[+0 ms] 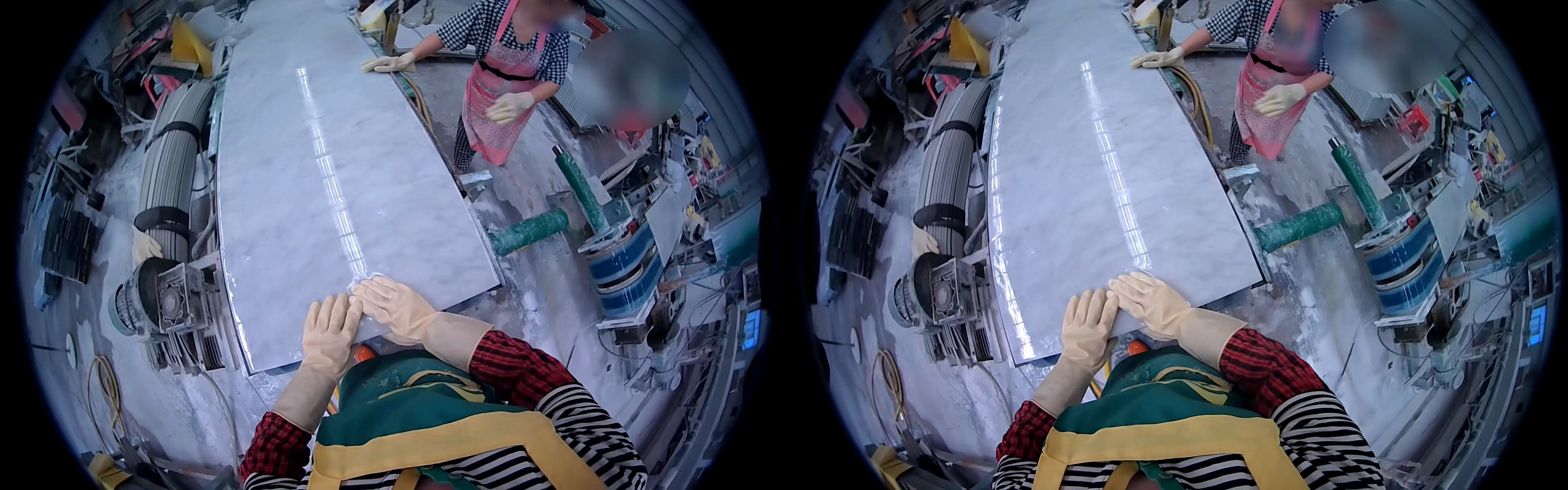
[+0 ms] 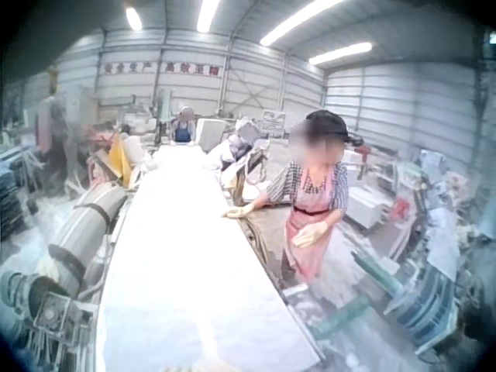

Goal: The person handles large, flat, rectangular tiles in a factory setting. They repeatedly pick up tiles from a stack, place them onto a conveyor belt, and guide them through a processing machine. The person wears gloves and an apron while performing this repetitive task.

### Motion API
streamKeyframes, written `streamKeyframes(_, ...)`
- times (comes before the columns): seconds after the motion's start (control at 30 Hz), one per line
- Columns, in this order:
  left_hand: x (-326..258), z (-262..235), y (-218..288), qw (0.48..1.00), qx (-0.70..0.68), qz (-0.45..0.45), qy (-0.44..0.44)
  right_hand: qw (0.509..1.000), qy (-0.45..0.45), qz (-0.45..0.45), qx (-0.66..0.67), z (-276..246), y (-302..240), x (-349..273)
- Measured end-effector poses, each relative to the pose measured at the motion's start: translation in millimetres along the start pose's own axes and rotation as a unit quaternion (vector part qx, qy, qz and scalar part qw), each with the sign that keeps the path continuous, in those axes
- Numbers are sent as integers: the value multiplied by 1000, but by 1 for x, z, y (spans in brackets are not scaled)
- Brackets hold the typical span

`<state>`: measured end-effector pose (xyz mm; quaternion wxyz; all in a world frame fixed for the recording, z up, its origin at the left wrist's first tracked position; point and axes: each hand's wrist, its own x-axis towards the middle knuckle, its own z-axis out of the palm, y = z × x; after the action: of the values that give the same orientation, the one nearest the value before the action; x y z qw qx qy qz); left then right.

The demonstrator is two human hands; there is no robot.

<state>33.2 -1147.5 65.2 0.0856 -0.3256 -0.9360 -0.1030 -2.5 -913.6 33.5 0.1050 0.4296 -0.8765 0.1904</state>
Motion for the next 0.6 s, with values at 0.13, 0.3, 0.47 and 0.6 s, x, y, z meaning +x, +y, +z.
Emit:
streamKeyframes(0.13, -6, 24, -3, 997, 35, 12, 71, 994, -49, 34, 89, -52, -11, -29)
streamKeyframes(0.3, -1, 21, -2, 994, 53, 26, 88, 951, -33, 197, 237, -82, -10, -96)
streamKeyframes(0.47, -3, 15, 5, 994, 102, 29, 17, 845, -116, 419, 311, -120, -18, -131)
streamKeyframes(0.6, 9, -21, 8, 997, 39, 8, -69, 830, -123, 428, 336, -90, -6, -160)
